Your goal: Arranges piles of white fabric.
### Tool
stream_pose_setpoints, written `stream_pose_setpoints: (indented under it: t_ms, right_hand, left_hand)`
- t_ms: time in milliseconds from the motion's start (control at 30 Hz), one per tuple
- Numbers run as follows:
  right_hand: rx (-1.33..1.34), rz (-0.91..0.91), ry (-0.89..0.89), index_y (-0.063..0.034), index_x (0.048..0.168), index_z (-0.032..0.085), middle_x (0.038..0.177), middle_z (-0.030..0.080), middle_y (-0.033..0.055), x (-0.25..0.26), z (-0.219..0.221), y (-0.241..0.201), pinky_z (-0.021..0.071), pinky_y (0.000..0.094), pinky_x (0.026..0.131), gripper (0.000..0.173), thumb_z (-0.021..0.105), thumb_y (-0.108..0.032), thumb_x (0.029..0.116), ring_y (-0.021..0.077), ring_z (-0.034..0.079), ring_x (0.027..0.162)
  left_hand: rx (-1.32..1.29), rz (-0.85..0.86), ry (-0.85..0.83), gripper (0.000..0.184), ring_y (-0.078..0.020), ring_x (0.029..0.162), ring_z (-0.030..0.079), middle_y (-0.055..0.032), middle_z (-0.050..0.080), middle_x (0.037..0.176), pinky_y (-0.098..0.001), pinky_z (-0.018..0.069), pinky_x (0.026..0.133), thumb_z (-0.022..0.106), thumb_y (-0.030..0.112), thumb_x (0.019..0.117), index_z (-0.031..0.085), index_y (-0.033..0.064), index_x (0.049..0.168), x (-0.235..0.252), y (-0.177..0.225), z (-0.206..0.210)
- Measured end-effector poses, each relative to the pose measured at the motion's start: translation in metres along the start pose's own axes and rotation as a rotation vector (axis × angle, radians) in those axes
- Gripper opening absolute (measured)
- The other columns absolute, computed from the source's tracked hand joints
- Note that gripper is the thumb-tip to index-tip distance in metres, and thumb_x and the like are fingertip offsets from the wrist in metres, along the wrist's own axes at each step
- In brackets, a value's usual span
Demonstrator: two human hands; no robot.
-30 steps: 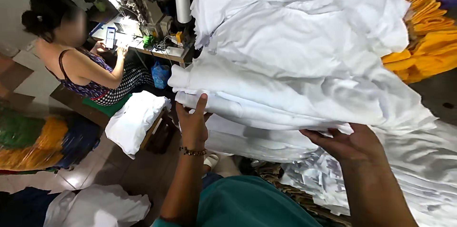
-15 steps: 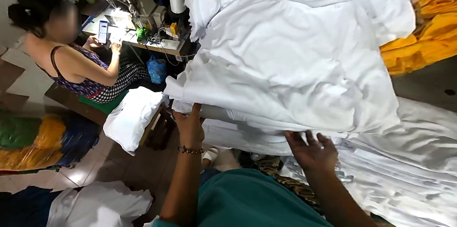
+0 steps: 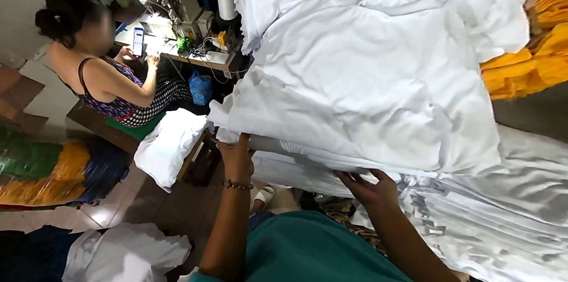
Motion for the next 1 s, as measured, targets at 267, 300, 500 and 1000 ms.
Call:
stream_pose_setpoints:
  t_ms: [267, 300, 500, 1000]
  right_hand:
    - [0.109, -0.033, 0.006, -0.0148, 0.154, 0.027, 0.148, 0.044, 0.0156, 0.034, -0.021, -0.014, 0.0514, 0.0515, 0.100, 0.068, 0.039, -0.055, 0.0994, 0.0325, 0.054, 0.130]
    - [0.118, -0.072, 0.003, -0.0154, 0.154, 0.026, 0.150, 0.041, 0.0154, 0.035, -0.020, -0.014, 0.0495, 0.0545, 0.102, 0.066, 0.039, -0.051, 0.1001, 0.0338, 0.050, 0.132]
    - [0.141, -0.145, -0.073, -0.0172, 0.152, 0.028, 0.147, 0.045, 0.0129, 0.035, -0.015, -0.017, 0.0492, 0.0571, 0.101, 0.061, 0.035, -0.049, 0.1003, 0.0301, 0.051, 0.132]
    - [0.182, -0.147, -0.066, -0.0121, 0.148, 0.032, 0.139, 0.049, 0.0151, -0.026, 0.010, -0.042, 0.0532, 0.0506, 0.097, 0.055, 0.043, -0.039, 0.1025, 0.0299, 0.057, 0.123]
  left_hand:
    - [-0.032, -0.039, 0.019, 0.060, -0.0311, 0.107, 0.064, -0.0180, 0.056, 0.129, -0.0517, 0.0587, 0.081, 0.064, 0.001, 0.0971, 0.035, 0.0119, 0.148, 0.007, -0.013, -0.015]
    - [-0.040, -0.044, 0.022, 0.058, -0.0309, 0.106, 0.064, -0.0179, 0.057, 0.128, -0.0517, 0.0586, 0.081, 0.063, 0.001, 0.0971, 0.036, 0.0112, 0.147, 0.007, -0.013, -0.016]
    - [-0.120, -0.258, -0.010, 0.067, -0.0284, 0.127, 0.054, -0.0144, 0.045, 0.150, -0.0476, 0.0493, 0.102, 0.044, 0.052, 0.1061, 0.025, 0.0156, 0.159, -0.012, -0.049, -0.036]
    - [0.062, -0.778, -0.281, 0.061, -0.0268, 0.074, 0.071, -0.0152, 0.070, 0.085, -0.0408, 0.0612, 0.071, 0.022, 0.047, 0.1115, 0.058, -0.0021, 0.102, -0.006, -0.102, -0.010]
Point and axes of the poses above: each hand's wrist, its own x-axis towards the middle knuckle, its own z-axis out of the palm, y = z × x, the point moved 1 cm from there along x, towards the middle knuckle
